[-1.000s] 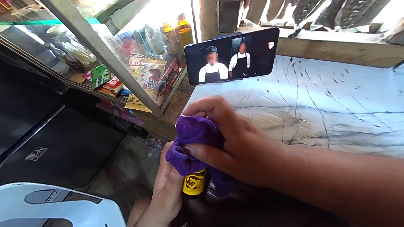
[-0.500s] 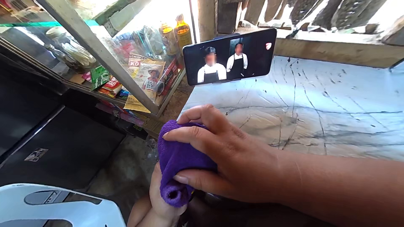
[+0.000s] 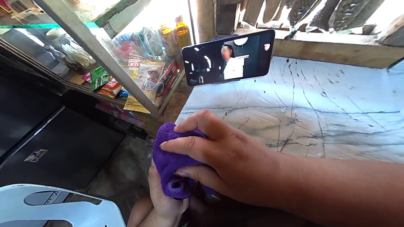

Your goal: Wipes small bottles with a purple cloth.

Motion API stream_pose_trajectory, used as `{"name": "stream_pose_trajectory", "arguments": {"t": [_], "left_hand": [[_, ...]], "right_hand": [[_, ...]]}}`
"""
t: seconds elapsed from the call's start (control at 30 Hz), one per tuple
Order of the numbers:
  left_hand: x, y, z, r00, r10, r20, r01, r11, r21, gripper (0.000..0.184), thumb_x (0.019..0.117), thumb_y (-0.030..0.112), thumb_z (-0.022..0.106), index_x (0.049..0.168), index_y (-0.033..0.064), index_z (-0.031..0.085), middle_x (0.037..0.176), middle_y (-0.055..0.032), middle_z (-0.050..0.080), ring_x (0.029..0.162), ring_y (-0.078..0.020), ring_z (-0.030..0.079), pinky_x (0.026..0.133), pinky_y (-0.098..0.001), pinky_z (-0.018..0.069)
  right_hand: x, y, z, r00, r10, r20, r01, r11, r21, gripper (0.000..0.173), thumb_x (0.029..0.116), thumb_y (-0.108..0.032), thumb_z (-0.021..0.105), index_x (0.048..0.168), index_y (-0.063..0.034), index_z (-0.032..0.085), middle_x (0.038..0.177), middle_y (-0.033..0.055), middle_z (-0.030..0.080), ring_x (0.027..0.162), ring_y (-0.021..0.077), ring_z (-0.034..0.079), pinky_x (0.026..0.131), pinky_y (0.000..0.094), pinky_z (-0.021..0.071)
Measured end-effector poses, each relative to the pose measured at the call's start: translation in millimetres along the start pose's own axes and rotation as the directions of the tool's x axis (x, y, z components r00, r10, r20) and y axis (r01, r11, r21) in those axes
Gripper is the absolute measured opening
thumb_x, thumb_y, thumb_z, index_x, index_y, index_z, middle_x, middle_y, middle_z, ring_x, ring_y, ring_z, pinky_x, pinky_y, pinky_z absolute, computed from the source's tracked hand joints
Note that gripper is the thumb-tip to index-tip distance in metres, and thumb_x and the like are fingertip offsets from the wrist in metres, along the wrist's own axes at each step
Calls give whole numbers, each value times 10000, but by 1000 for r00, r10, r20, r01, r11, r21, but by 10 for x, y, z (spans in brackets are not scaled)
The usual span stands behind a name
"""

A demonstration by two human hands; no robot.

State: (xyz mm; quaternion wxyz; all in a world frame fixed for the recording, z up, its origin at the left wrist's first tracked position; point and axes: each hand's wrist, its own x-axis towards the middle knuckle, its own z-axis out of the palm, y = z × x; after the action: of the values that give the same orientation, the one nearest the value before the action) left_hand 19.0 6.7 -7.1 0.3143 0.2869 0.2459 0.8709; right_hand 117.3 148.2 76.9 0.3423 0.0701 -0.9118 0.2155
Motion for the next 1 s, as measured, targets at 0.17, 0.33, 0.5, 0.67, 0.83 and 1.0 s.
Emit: {"name": "stream_pose_trajectory", "arguments": {"t": [0.17, 0.33, 0.5, 0.67, 0.83, 1.0], "left_hand": [[-9, -8, -16, 1000, 13, -29, -10, 996, 90, 369, 1042, 460, 474, 1136, 195, 712, 1040, 43, 743, 1016, -41, 690, 894, -250, 560], [-51, -6, -148, 1000, -6, 13, 5, 999, 43, 370, 1047, 430, 490, 1144, 151, 714, 1057, -23, 748, 1009, -103, 711, 884, -306, 583], [49, 23, -95, 1000, 25, 12, -24, 1000, -12, 379, 1053, 414, 471, 1168, 139, 705, 1072, -18, 739, 1017, -100, 704, 886, -297, 577], [174, 152, 81, 1000, 29, 9, -28, 998, -60, 391, 1025, 397, 520, 1117, 79, 728, 1015, -32, 753, 989, -88, 711, 899, -248, 562], [237, 209, 5, 1000, 18, 18, -15, 992, -122, 502, 977, 442, 585, 1223, 9, 649, 993, -99, 724, 906, -150, 714, 835, -257, 574], [106, 112, -18, 982, 181, 57, -189, 954, 232, 342, 1036, 386, 526, 1228, 149, 681, 1109, 16, 734, 1053, -59, 683, 927, -235, 546]], "right_hand": [[-19, -21, 6, 997, -9, 82, 9, 1000, -2, 484, 977, -461, 609, 1370, -180, 652, 1316, 101, 554, 1183, 202, 558, 869, 246, 530], [-15, -22, 6, 995, -30, 97, 30, 1000, 7, 448, 979, -409, 638, 1362, -179, 658, 1320, 97, 560, 1224, 209, 545, 943, 237, 513], [-29, -22, 20, 992, -110, 59, 109, 994, 19, 282, 979, -198, 629, 1245, -191, 720, 1187, 73, 622, 1088, 187, 603, 820, 232, 541], [-49, -29, 32, 978, -186, 100, 178, 981, 80, 246, 994, -150, 603, 1198, -181, 737, 1130, 66, 655, 1065, 195, 628, 819, 261, 551], [-52, -51, 32, 954, -267, 136, 252, 961, 118, 236, 1002, -104, 578, 1172, -150, 735, 1103, 79, 663, 1055, 220, 636, 835, 284, 551], [-42, -21, 19, 986, -166, 15, 164, 981, 108, 229, 983, -115, 613, 1169, -171, 734, 1146, 57, 646, 1075, 170, 624, 818, 243, 556]]}}
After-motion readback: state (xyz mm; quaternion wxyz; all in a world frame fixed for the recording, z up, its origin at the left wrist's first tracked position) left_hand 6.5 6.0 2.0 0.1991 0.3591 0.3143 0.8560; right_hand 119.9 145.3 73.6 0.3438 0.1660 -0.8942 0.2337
